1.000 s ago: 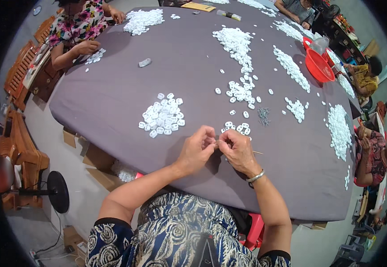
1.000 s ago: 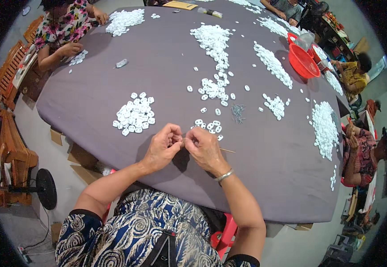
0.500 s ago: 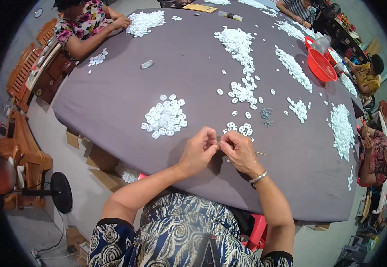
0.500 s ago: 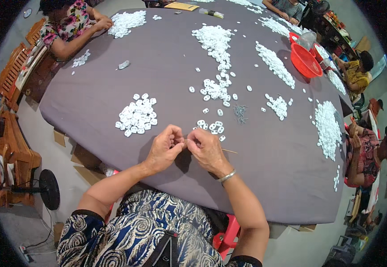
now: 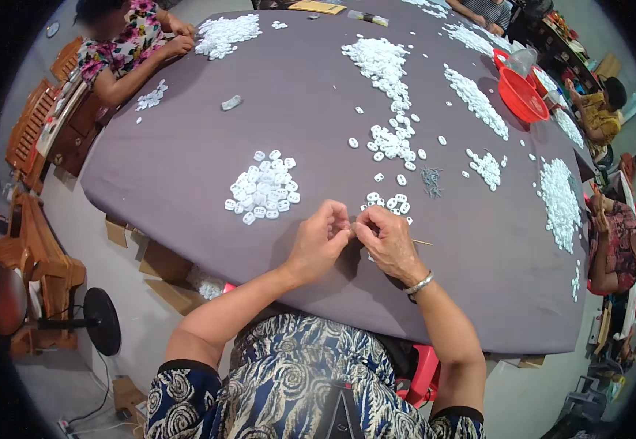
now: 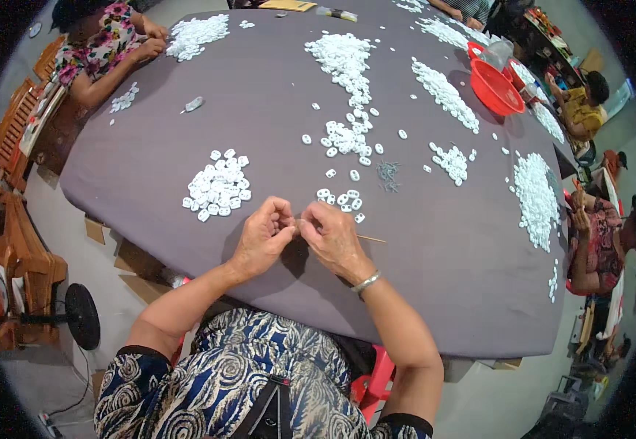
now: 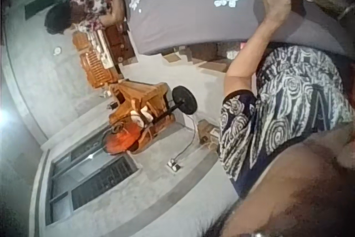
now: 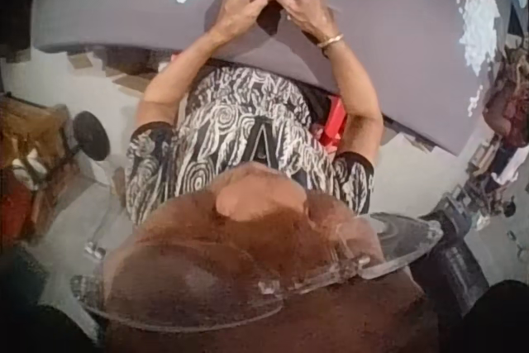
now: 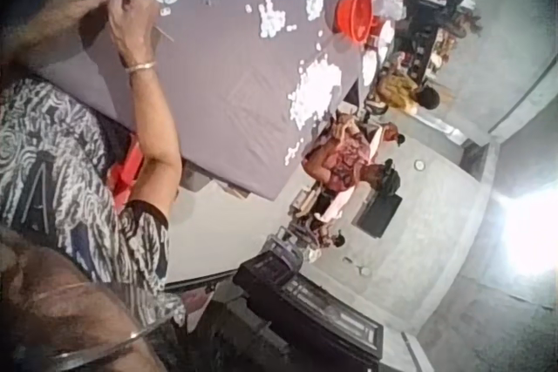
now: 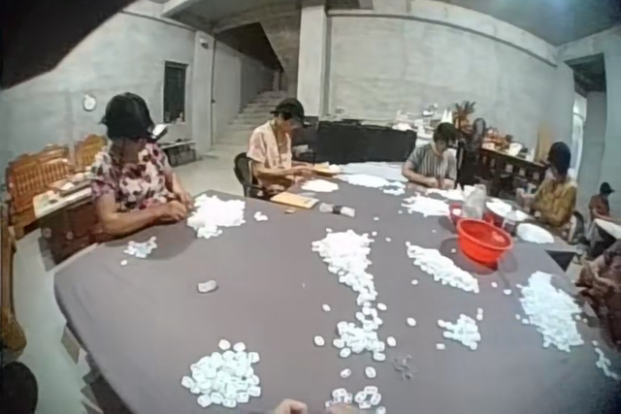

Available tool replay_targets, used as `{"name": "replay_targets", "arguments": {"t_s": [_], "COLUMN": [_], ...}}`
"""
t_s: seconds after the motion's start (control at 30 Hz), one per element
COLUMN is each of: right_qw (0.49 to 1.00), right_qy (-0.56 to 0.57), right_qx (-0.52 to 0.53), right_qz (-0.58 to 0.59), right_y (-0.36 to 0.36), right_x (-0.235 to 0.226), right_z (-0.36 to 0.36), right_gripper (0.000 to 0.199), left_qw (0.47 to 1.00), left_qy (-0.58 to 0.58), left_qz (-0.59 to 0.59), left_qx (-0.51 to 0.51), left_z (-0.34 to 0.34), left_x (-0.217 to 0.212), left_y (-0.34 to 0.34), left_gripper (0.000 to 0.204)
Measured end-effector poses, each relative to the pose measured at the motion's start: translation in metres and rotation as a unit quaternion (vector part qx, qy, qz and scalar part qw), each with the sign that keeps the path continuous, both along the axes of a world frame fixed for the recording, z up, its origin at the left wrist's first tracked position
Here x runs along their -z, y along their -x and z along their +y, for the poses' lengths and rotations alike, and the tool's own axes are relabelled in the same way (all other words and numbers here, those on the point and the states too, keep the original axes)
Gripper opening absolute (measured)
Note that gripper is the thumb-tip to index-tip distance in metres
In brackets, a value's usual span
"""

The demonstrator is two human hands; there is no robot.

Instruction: Sorting and inspecting small white plastic clips or buckles on a table.

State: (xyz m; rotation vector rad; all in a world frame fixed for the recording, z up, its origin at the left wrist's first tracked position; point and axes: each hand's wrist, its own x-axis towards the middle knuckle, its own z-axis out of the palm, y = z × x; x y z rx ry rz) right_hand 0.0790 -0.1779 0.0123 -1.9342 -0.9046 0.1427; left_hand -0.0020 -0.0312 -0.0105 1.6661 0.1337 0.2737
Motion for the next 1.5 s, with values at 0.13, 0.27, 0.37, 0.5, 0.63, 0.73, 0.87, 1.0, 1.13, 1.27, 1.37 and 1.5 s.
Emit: {"name": "replay_targets", "arguments": {"t_s": [0.13, 0.27, 0.37, 0.5, 0.63, 0.73, 0.87, 1.0, 1.13, 1.27, 1.37, 1.5], "right_qw": [1.000, 0.998, 0.995, 0.976, 0.971, 0.977, 0.988, 0.997, 0.996, 0.993, 0.992, 0.987], "right_qy": [-0.005, -0.001, -0.011, -0.127, -0.114, -0.098, -0.071, -0.011, 0.008, 0.068, 0.074, 0.074], "right_qx": [0.011, 0.021, 0.053, 0.126, 0.201, 0.185, 0.131, 0.065, 0.026, -0.005, -0.016, -0.013], "right_qz": [0.024, 0.059, 0.087, 0.126, 0.058, 0.031, -0.025, -0.042, -0.087, -0.095, -0.099, -0.140], "right_y": [0.005, 0.007, 0.003, -0.016, -0.036, -0.045, -0.048, -0.040, -0.035, -0.025, -0.023, -0.026], "right_x": [-0.002, -0.004, -0.004, 0.003, -0.004, 0.001, 0.006, -0.002, -0.003, -0.011, -0.012, -0.006], "right_z": [0.002, 0.000, -0.002, -0.010, -0.024, -0.031, -0.034, -0.035, -0.029, -0.024, -0.023, -0.022], "right_gripper": [0.009, 0.013, 0.015, 0.016, 0.014, 0.011, 0.007, 0.006, 0.007, 0.007, 0.009, 0.012], "left_qw": [1.000, 0.999, 1.000, 1.000, 0.997, 0.996, 0.998, 0.999, 0.999, 0.999, 1.000, 1.000], "left_qy": [0.004, -0.006, -0.004, 0.019, 0.066, 0.077, 0.067, 0.046, 0.046, 0.041, 0.016, 0.016], "left_qz": [0.019, 0.026, 0.014, 0.002, 0.010, 0.008, 0.007, 0.009, 0.011, 0.026, 0.014, 0.015], "left_qx": [0.015, 0.019, 0.018, 0.025, 0.040, 0.034, 0.017, 0.013, -0.002, -0.004, 0.017, 0.013], "left_z": [0.002, 0.003, 0.005, 0.006, 0.010, 0.014, 0.015, 0.014, 0.011, 0.011, 0.013, 0.014], "left_x": [0.001, 0.001, 0.006, -0.003, -0.001, 0.002, 0.002, 0.002, -0.002, -0.005, 0.000, 0.000], "left_y": [0.001, 0.001, 0.002, -0.004, -0.006, -0.006, -0.006, -0.004, -0.003, -0.002, -0.005, -0.005], "left_gripper": [0.020, 0.020, 0.019, 0.016, 0.022, 0.022, 0.022, 0.021, 0.017, 0.018, 0.020, 0.021]}}
